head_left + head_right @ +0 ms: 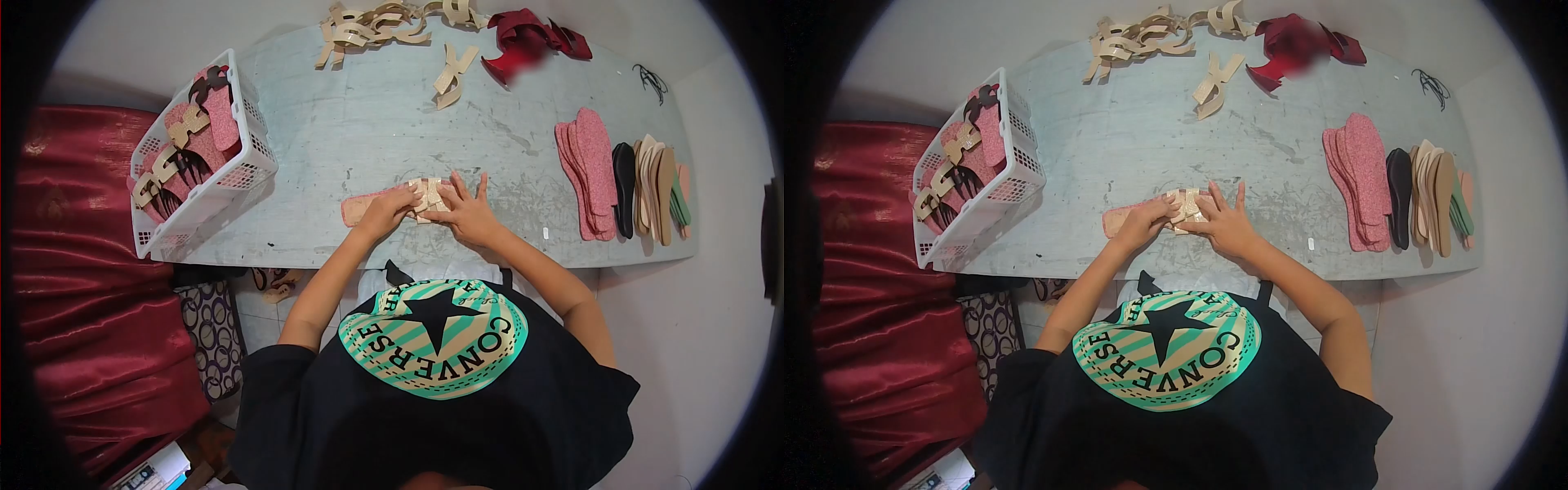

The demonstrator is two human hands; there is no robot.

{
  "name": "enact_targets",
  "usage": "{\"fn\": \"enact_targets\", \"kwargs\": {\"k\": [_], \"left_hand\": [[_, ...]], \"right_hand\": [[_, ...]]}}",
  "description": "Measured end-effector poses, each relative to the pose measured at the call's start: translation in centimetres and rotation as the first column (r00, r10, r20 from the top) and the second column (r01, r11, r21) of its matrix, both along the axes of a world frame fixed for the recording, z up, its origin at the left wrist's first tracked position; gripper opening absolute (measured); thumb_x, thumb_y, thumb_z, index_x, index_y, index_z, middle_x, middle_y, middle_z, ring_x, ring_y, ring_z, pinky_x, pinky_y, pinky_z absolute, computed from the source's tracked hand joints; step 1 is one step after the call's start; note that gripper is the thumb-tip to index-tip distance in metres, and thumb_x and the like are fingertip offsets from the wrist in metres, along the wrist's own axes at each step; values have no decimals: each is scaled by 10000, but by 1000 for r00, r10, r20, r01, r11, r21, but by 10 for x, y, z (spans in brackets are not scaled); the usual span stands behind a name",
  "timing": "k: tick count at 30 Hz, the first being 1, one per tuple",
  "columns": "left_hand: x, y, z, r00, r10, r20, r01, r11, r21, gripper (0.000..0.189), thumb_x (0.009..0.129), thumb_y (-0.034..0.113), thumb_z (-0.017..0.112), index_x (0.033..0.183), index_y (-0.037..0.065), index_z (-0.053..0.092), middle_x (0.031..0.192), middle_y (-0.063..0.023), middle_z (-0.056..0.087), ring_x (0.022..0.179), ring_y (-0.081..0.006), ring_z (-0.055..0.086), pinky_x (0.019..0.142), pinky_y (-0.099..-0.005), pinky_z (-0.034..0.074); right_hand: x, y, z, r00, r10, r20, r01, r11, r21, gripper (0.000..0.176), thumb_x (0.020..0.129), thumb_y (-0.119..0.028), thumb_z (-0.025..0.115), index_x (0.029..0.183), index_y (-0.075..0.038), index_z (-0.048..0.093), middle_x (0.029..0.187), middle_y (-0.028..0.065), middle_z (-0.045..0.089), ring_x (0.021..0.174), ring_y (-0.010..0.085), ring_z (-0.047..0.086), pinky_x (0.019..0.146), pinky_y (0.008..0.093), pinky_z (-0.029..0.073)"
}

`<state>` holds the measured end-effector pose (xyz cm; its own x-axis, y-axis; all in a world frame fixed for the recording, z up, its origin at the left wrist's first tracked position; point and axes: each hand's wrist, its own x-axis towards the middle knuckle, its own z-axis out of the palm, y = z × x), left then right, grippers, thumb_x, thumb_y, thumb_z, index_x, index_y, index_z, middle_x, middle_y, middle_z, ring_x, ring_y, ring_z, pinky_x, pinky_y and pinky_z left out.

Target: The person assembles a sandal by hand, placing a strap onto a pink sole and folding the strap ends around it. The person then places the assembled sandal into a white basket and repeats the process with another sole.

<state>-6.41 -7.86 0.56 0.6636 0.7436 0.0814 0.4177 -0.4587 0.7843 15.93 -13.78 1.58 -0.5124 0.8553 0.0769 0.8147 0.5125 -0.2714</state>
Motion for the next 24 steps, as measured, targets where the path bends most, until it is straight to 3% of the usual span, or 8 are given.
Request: {"fn": "enact_targets", "kwargs": {"k": [4, 9, 15, 18, 20, 24], "left_hand": [[-2, 1, 15, 990, -50, -131, 43, 998, -50, 247, 776, -1, 589, 1019, 39, 604, 1100, -101, 611, 1124, -293, 527, 887, -363, 459], [-8, 8, 15, 964, -250, -94, 264, 946, 187, 308, 769, 1, 584, 1074, 45, 577, 1190, -99, 565, 1146, -295, 501, 998, -411, 385], [-10, 8, 25, 936, -306, -173, 331, 933, 141, 285, 797, 19, 541, 1081, 33, 568, 1226, -123, 538, 1186, -306, 461, 1040, -436, 330], [-11, 6, 21, 946, -297, -133, 319, 928, 195, 291, 800, 34, 531, 1090, 33, 562, 1213, -147, 540, 1185, -325, 458, 1045, -447, 318], [-11, 4, 21, 952, -283, -117, 300, 939, 171, 302, 804, 42, 535, 1105, 36, 555, 1210, -154, 540, 1186, -330, 456, 1045, -452, 315], [-10, 0, 22, 965, -251, -78, 261, 948, 181, 335, 813, 81, 551, 1145, 38, 537, 1206, -154, 542, 1184, -339, 458, 1043, -461, 310]], "right_hand": [[0, 1, 4, 1000, 19, 19, -19, 1000, -8, 368, 868, -263, 481, 1167, -472, 531, 1336, 84, 416, 1332, 387, 201, 932, 759, -20], [-1, -1, 5, 999, 21, 31, -22, 999, 23, 371, 867, -285, 478, 1174, -487, 520, 1333, 85, 421, 1318, 401, 233, 919, 767, -23], [5, 2, -2, 999, 48, 18, -49, 997, 55, 348, 871, -319, 472, 1163, -502, 520, 1324, 79, 433, 1305, 401, 261, 913, 769, -26], [9, 4, -2, 999, 36, -41, -34, 998, 50, 330, 876, -362, 472, 1191, -443, 525, 1309, 26, 456, 1305, 374, 274, 910, 771, -34], [14, 6, -6, 996, -35, -87, 38, 999, 39, 360, 876, -391, 478, 1230, -343, 526, 1278, -28, 482, 1308, 343, 282, 905, 774, -44], [16, 9, -5, 997, -12, -82, 14, 999, 34, 399, 870, -384, 489, 1249, -265, 521, 1275, -58, 486, 1322, 322, 264, 903, 774, -58]]}}
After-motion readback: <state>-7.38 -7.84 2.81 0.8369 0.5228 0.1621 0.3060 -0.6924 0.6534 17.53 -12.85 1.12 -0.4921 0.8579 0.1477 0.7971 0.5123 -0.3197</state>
